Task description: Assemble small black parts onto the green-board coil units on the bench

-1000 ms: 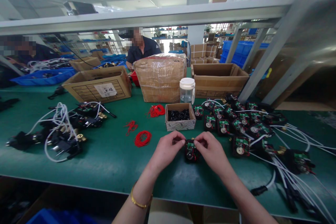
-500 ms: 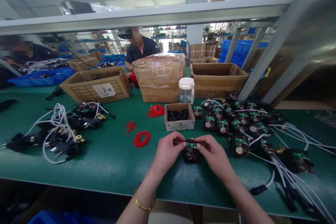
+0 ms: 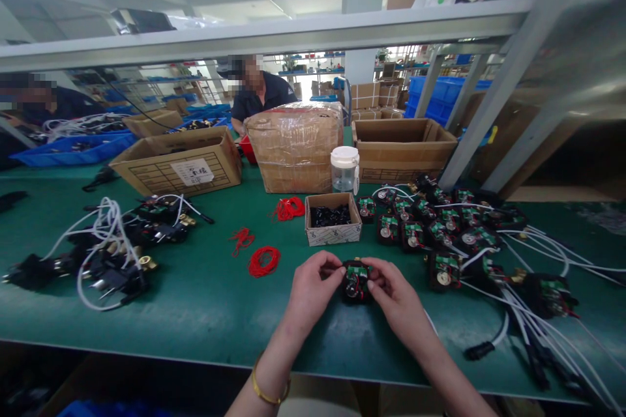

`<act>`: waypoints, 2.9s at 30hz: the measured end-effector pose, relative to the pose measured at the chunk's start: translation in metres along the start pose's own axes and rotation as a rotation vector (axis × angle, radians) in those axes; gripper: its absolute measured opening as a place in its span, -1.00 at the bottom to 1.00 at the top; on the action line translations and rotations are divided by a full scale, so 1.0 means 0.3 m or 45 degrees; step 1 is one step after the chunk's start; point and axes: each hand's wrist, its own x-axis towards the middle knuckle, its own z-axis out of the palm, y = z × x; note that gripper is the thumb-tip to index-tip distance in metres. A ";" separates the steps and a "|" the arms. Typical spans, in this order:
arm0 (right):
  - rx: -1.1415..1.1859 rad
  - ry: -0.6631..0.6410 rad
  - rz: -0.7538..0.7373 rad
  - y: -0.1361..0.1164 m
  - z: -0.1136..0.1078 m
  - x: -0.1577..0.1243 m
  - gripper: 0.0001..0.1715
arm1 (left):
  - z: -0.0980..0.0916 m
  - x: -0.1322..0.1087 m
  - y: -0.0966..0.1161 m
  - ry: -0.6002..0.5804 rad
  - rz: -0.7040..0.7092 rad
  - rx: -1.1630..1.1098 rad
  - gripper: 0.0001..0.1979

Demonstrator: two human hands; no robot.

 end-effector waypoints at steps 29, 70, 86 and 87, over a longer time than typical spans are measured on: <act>-0.124 0.041 -0.006 0.006 0.052 -0.048 -0.25 | 0.005 -0.067 -0.026 -0.190 -0.203 -0.196 -0.77; -1.071 -0.276 -0.334 -0.286 0.035 0.483 -0.76 | 0.061 -0.106 -0.122 -0.053 -0.178 -0.299 -0.26; -1.515 -0.668 -0.044 -0.199 0.230 0.689 -0.61 | 0.086 -0.120 -0.143 0.003 -0.126 -0.179 -0.19; -1.516 -0.665 -0.046 -0.198 0.222 0.687 -0.60 | 0.086 -0.120 -0.139 0.000 -0.130 -0.177 -0.18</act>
